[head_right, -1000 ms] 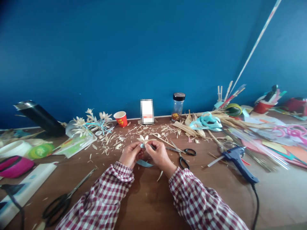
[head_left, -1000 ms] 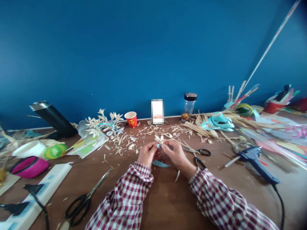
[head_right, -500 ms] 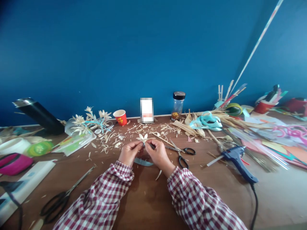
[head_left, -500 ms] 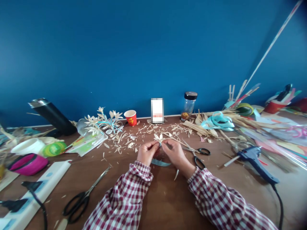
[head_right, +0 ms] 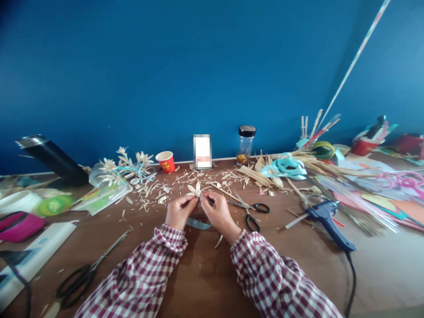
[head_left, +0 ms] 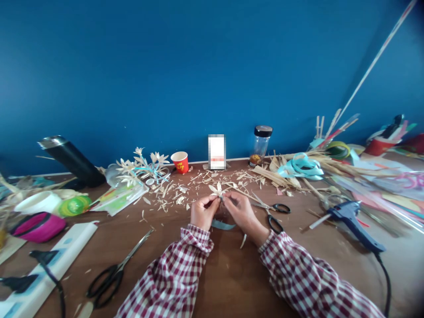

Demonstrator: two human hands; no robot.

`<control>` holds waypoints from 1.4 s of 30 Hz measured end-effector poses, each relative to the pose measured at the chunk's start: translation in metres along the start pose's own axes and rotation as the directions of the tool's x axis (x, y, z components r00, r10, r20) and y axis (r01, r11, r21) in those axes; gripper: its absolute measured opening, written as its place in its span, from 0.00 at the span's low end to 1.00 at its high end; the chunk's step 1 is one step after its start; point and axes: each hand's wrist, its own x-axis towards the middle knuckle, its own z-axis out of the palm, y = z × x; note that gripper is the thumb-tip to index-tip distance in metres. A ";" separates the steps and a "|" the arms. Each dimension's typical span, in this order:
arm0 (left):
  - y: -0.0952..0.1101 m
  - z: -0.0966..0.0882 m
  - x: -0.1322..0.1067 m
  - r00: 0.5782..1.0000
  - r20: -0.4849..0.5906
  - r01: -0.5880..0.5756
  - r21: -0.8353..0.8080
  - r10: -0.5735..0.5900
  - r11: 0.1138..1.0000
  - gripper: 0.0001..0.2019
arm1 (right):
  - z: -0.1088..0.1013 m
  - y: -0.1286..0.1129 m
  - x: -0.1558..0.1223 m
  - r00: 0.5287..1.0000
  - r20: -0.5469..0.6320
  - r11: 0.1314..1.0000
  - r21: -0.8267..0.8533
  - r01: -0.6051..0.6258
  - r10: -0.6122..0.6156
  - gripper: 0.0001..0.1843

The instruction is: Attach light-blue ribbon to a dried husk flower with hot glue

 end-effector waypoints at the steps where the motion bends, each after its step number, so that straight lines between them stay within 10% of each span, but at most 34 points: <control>1: -0.001 0.000 0.000 0.999 0.005 0.032 -0.030 -0.032 0.999 0.11 | 0.000 0.000 0.000 1.000 0.001 1.000 0.012 -0.002 0.002 0.11; 9: 0.003 0.005 -0.004 0.980 0.152 0.153 -0.184 -0.126 0.971 0.19 | 0.000 0.002 0.002 0.997 -0.055 0.998 0.037 -0.050 0.052 0.11; 15: -0.002 0.003 0.002 0.978 -0.058 0.182 -0.247 -0.202 0.952 0.26 | -0.005 0.002 0.003 0.997 -0.067 0.991 -0.127 -0.046 0.038 0.12; 32: 0.004 0.005 0.004 0.921 -0.031 0.316 -0.518 -0.387 0.795 0.04 | -0.007 0.000 0.003 1.000 0.008 0.971 -0.239 0.011 -0.009 0.10; 42: 0.002 0.000 0.007 0.917 -0.046 0.347 -0.402 -0.397 0.847 0.09 | -0.013 0.000 0.001 0.980 0.197 0.832 -0.541 0.124 -0.018 0.09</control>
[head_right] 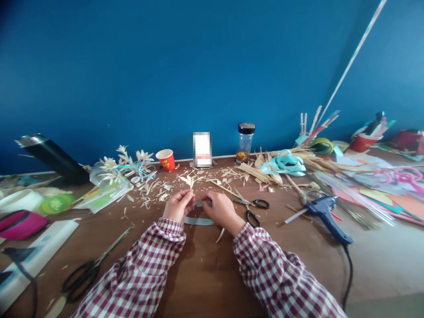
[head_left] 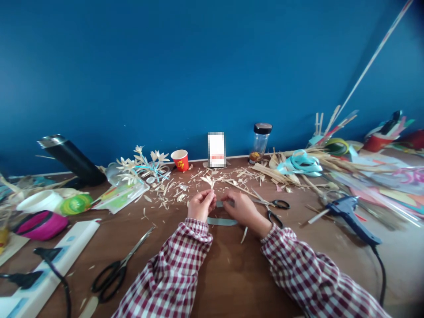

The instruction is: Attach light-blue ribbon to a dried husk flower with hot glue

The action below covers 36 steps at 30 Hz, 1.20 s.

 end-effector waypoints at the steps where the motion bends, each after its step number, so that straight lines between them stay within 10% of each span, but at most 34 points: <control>1: -0.001 -0.001 0.001 0.999 -0.006 -0.031 0.054 0.031 0.998 0.11 | -0.001 -0.001 0.000 1.000 0.022 0.998 -0.051 0.024 -0.023 0.08; 8: 0.001 0.000 -0.003 0.994 0.025 -0.108 0.123 0.106 0.986 0.15 | -0.003 -0.003 -0.004 0.987 -0.023 0.961 -0.235 0.147 -0.156 0.09; 27: 0.008 0.001 -0.005 1.000 0.016 -0.024 -0.013 0.025 1.000 0.10 | 0.001 -0.001 -0.009 0.993 -0.107 0.913 -0.407 0.000 -0.047 0.13; 36: 0.002 -0.007 0.001 0.987 0.001 -0.153 0.366 0.164 0.918 0.09 | -0.001 0.007 -0.014 0.994 -0.099 0.925 -0.372 -0.075 0.041 0.10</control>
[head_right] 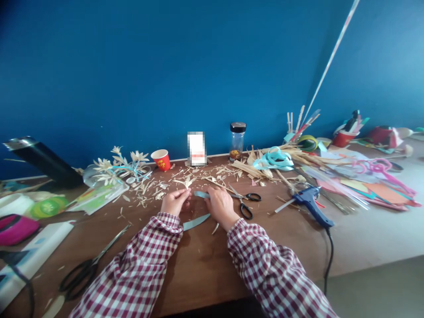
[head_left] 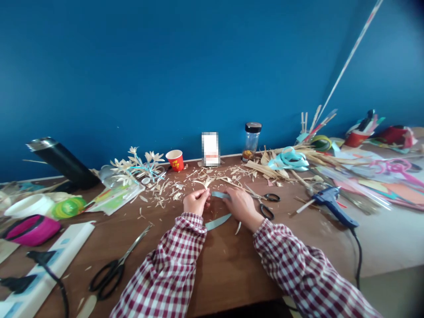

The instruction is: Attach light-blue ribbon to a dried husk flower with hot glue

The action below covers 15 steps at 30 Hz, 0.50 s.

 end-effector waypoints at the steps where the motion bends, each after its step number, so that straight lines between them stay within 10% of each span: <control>1: 0.000 0.000 0.000 1.000 -0.001 -0.014 0.027 0.014 1.000 0.07 | 0.001 0.002 0.000 1.000 0.018 0.999 0.042 -0.008 0.007 0.09; 15: 0.010 0.001 -0.007 0.997 0.044 -0.074 0.161 0.068 0.984 0.10 | 0.003 0.007 0.007 0.999 0.024 0.891 0.453 0.017 -0.031 0.10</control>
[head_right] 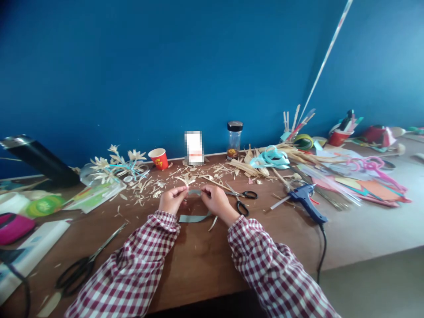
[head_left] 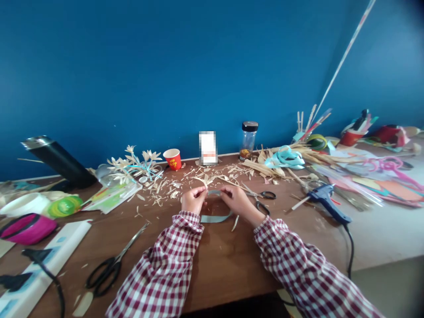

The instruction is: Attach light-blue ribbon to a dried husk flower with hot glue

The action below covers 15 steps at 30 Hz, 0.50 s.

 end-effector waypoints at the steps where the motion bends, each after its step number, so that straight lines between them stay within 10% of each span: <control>1: 0.000 0.000 -0.001 1.000 0.005 0.016 -0.015 -0.016 1.000 0.10 | 0.001 0.001 0.000 1.000 -0.012 0.999 0.033 0.005 -0.004 0.11; 15: -0.011 0.006 0.003 0.985 0.121 0.153 -0.270 -0.124 0.951 0.15 | -0.002 -0.007 0.000 0.992 -0.124 0.989 0.144 -0.018 0.036 0.10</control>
